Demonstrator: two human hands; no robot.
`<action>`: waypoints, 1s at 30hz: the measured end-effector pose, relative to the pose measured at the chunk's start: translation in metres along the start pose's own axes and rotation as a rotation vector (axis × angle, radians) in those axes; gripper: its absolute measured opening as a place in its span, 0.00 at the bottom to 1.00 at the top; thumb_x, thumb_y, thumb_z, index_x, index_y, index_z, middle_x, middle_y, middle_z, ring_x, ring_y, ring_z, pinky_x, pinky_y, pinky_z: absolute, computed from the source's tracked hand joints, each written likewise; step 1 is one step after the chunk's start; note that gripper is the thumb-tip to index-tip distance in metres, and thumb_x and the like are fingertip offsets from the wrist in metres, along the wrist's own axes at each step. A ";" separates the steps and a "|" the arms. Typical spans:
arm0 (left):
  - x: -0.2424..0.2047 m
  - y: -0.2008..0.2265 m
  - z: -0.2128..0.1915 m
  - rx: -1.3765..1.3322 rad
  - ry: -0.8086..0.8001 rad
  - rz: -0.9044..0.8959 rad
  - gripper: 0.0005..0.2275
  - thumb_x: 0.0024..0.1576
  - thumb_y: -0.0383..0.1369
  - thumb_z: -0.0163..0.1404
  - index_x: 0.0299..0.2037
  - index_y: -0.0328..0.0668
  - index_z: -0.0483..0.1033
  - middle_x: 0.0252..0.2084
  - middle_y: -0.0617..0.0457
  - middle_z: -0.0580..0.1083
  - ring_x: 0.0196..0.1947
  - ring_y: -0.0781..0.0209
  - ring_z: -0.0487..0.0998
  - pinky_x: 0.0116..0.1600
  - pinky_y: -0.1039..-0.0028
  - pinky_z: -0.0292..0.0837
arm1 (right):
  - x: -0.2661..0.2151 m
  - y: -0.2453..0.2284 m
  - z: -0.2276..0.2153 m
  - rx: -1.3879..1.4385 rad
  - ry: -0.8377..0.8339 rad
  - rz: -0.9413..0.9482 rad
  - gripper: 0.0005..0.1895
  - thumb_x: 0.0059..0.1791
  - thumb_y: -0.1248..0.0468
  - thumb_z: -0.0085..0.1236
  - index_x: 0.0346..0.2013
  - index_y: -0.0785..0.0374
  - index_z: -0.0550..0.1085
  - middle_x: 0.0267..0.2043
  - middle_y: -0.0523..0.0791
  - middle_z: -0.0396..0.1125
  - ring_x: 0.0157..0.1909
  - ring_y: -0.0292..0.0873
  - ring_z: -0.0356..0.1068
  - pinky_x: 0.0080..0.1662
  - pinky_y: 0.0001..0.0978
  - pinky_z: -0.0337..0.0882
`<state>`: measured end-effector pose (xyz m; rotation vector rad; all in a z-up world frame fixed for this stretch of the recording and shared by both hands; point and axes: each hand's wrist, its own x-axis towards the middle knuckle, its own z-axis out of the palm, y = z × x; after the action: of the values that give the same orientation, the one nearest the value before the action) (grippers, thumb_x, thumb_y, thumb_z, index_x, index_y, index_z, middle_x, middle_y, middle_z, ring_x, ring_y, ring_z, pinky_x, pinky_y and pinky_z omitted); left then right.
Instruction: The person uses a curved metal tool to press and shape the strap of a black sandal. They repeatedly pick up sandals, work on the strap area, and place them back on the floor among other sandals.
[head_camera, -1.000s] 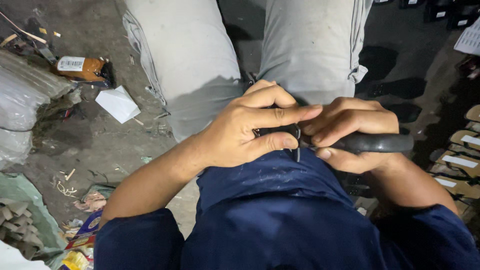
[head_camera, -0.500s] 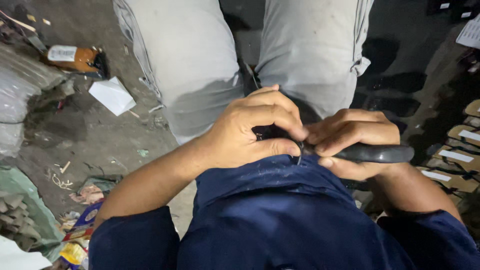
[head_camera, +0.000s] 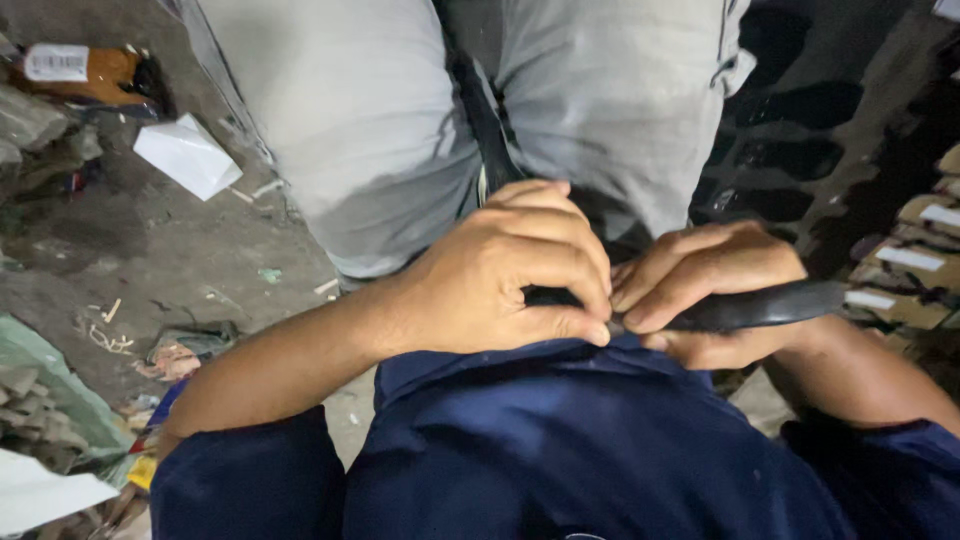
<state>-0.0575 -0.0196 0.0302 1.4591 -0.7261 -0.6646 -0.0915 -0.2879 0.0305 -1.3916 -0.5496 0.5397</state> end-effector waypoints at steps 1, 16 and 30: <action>-0.002 0.000 0.000 0.077 0.049 0.000 0.11 0.53 0.42 0.66 0.39 0.51 0.81 0.43 0.65 0.79 0.52 0.65 0.78 0.75 0.56 0.57 | -0.001 -0.001 0.000 0.009 0.000 0.016 0.08 0.45 0.69 0.68 0.37 0.64 0.78 0.40 0.49 0.76 0.43 0.45 0.81 0.51 0.38 0.83; -0.013 -0.014 0.007 0.212 0.063 -0.106 0.35 0.55 0.50 0.64 0.72 0.56 0.64 0.58 0.67 0.79 0.58 0.67 0.77 0.76 0.58 0.58 | -0.003 -0.010 0.004 -0.160 0.056 0.286 0.09 0.46 0.65 0.68 0.39 0.63 0.78 0.38 0.45 0.77 0.40 0.38 0.81 0.43 0.30 0.79; -0.029 -0.007 -0.011 0.068 -0.017 -0.137 0.29 0.64 0.41 0.59 0.73 0.54 0.58 0.70 0.63 0.68 0.67 0.63 0.77 0.77 0.53 0.59 | -0.008 0.019 0.018 0.150 0.122 0.223 0.10 0.44 0.70 0.66 0.40 0.63 0.78 0.42 0.47 0.76 0.45 0.41 0.80 0.49 0.30 0.81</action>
<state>-0.0665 0.0097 0.0225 1.5778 -0.6712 -0.7646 -0.1095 -0.2778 0.0133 -1.3393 -0.2510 0.6565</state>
